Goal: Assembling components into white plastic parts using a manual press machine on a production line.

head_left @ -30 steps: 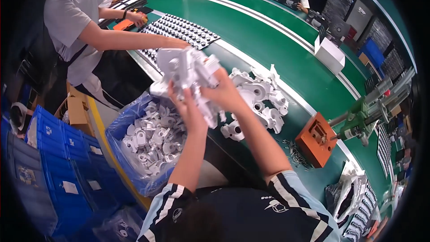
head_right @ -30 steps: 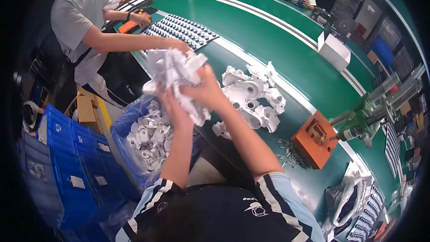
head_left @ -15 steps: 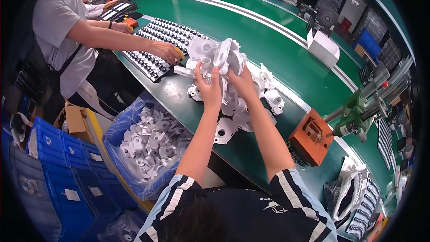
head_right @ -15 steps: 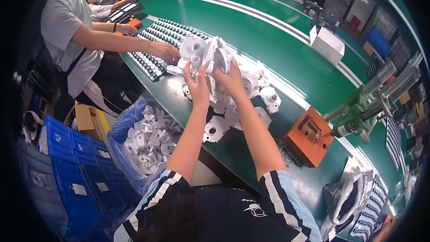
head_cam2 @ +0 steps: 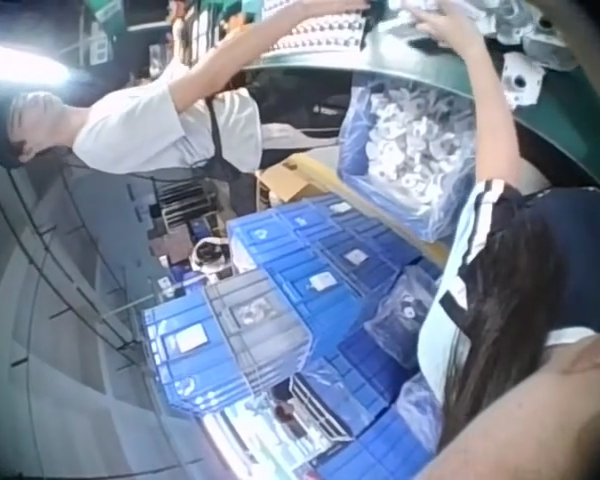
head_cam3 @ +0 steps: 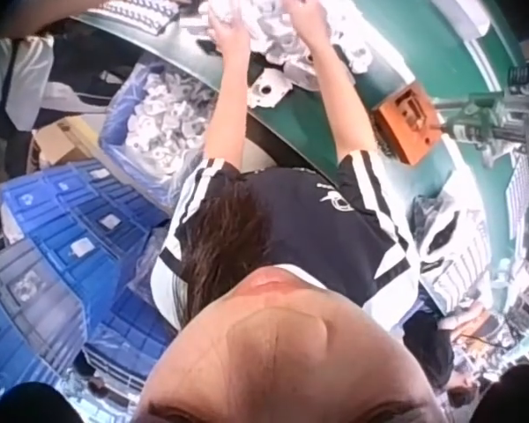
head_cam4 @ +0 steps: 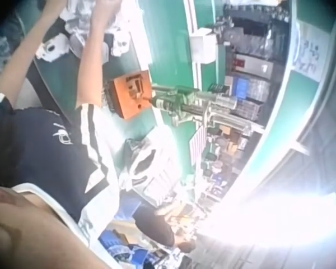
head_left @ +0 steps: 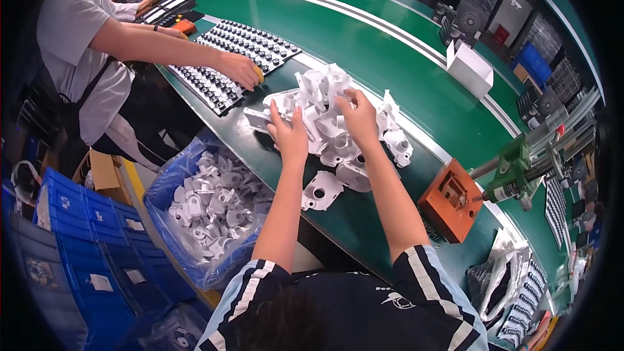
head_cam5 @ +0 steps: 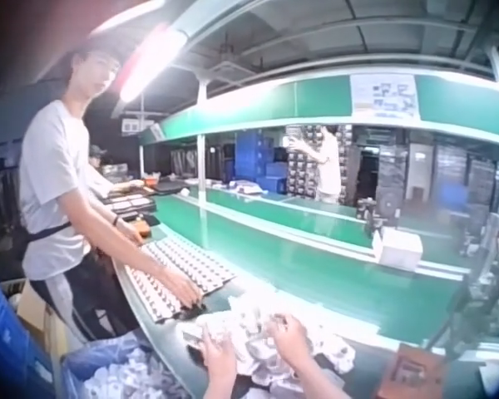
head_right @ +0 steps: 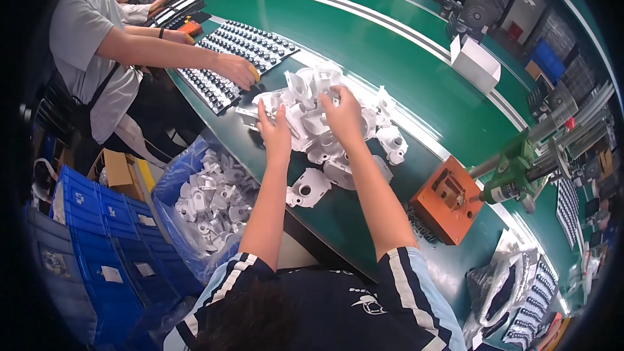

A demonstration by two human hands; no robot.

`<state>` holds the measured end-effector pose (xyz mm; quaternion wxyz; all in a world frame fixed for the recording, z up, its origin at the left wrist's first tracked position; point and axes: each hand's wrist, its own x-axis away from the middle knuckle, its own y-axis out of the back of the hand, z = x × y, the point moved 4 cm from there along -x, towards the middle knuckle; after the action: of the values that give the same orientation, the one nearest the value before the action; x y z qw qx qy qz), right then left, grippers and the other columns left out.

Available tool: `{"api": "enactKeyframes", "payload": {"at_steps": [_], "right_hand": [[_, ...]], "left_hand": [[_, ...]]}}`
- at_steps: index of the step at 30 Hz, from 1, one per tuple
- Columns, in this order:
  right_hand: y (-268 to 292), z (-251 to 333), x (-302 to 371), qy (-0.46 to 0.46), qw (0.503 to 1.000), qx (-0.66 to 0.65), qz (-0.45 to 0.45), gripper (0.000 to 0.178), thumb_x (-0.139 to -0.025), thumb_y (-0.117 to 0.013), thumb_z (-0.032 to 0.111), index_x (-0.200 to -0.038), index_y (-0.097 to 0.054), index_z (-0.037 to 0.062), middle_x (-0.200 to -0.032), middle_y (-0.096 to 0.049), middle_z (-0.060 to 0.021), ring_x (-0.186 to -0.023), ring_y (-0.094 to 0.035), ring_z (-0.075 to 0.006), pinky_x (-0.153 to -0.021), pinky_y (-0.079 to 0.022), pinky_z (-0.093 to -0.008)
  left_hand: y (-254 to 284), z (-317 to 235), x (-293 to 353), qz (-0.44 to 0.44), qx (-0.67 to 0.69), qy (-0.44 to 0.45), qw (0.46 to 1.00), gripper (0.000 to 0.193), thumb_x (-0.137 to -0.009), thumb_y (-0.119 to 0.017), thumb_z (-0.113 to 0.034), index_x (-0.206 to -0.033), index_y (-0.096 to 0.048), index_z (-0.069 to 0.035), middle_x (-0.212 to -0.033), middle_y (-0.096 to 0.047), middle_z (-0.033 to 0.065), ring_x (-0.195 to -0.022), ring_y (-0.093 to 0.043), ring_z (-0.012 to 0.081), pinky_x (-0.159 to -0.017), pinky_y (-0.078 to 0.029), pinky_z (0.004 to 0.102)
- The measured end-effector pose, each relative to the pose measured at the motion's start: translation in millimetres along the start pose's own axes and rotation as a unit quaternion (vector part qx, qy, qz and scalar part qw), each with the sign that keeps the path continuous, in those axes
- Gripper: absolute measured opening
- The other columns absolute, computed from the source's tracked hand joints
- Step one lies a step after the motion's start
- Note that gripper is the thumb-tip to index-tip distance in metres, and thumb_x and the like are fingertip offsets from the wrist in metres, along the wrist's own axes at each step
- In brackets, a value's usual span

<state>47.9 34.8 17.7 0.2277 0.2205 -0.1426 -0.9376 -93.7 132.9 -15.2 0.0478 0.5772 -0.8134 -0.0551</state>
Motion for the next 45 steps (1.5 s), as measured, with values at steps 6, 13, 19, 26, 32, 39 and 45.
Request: {"api": "enactKeyframes", "payload": {"at_steps": [6,13,19,26,32,39,45], "right_hand": [[4,3,7,0.056,0.996,0.06,-0.022,0.037,-0.078,-0.062,0.027,-0.103,-0.059,-0.0007,-0.104,-0.061,-0.0164,-0.1,-0.056,-0.0268,-0.087,-0.042,-0.0342],[31,12,10,0.067,0.993,0.097,-0.025,0.036,-0.077,-0.061,0.025,-0.103,-0.059,0.0013,-0.104,-0.06,-0.0168,-0.1,-0.056,-0.0287,-0.087,-0.042,-0.0353],[44,38,25,0.086,0.996,0.03,-0.001,0.033,-0.076,-0.061,0.024,-0.101,-0.058,0.0031,-0.108,-0.057,-0.0149,-0.103,-0.049,-0.0309,-0.09,-0.038,-0.0372],[3,112,116,0.294,0.946,0.008,0.137,0.032,-0.07,-0.063,0.009,-0.101,-0.056,0.0028,-0.12,-0.051,-0.0146,-0.11,-0.046,-0.0324,-0.093,-0.036,-0.0391],[-91,104,218,0.298,0.848,-0.035,0.436,0.032,-0.072,-0.065,0.016,-0.099,-0.056,0.0028,-0.116,-0.049,-0.017,-0.107,-0.046,-0.0342,-0.091,-0.037,-0.0422],[-221,44,273,0.242,0.797,0.067,0.549,0.034,-0.072,-0.063,0.023,-0.098,-0.058,0.002,-0.108,-0.054,-0.0162,-0.103,-0.048,-0.034,-0.089,-0.039,-0.0416],[-265,-27,271,0.098,0.83,0.175,0.521,0.038,-0.074,-0.061,0.026,-0.098,-0.053,-0.0027,-0.1,-0.056,-0.0245,-0.093,-0.054,-0.0383,-0.08,-0.045,-0.0441]], "left_hand": [[12,12,-2,-0.063,-0.144,-0.021,0.987,0.065,-0.084,-0.046,-0.056,-0.138,-0.03,-0.024,-0.143,-0.008,0.0289,-0.132,-0.014,0.0399,-0.104,-0.009,0.0541],[25,23,-4,-0.073,-0.116,-0.168,0.976,0.058,-0.087,-0.046,-0.044,-0.135,-0.035,-0.013,-0.137,-0.025,0.028,-0.129,-0.023,0.0371,-0.105,-0.016,0.0447],[44,32,-16,-0.053,0.036,-0.197,0.978,0.055,-0.091,-0.047,-0.024,-0.134,-0.024,0.004,-0.135,-0.032,0.02,-0.125,-0.033,0.0279,-0.104,-0.025,0.0364],[137,56,-15,-0.126,0.123,-0.185,0.967,0.047,-0.092,-0.046,-0.019,-0.132,-0.03,0.001,-0.135,-0.034,0.0209,-0.122,-0.038,0.025,-0.102,-0.029,0.0325],[285,260,-34,-0.238,-0.052,0.067,0.968,0.046,-0.08,-0.061,-0.027,-0.113,-0.047,0.003,-0.106,-0.054,0.0191,-0.096,-0.053,0.0251,-0.085,-0.04,0.0346],[303,393,13,-0.063,-0.364,0.343,0.864,0.097,-0.063,-0.069,-0.055,-0.141,-0.017,-0.028,-0.142,-0.006,0.0324,-0.131,-0.012,0.0483,-0.103,-0.015,0.0572],[386,490,64,-0.147,-0.281,0.29,0.903,0.102,-0.059,-0.072,-0.054,-0.141,-0.017,-0.03,-0.144,0.007,0.029,-0.132,-0.001,0.0492,-0.102,-0.016,0.0611]]}}
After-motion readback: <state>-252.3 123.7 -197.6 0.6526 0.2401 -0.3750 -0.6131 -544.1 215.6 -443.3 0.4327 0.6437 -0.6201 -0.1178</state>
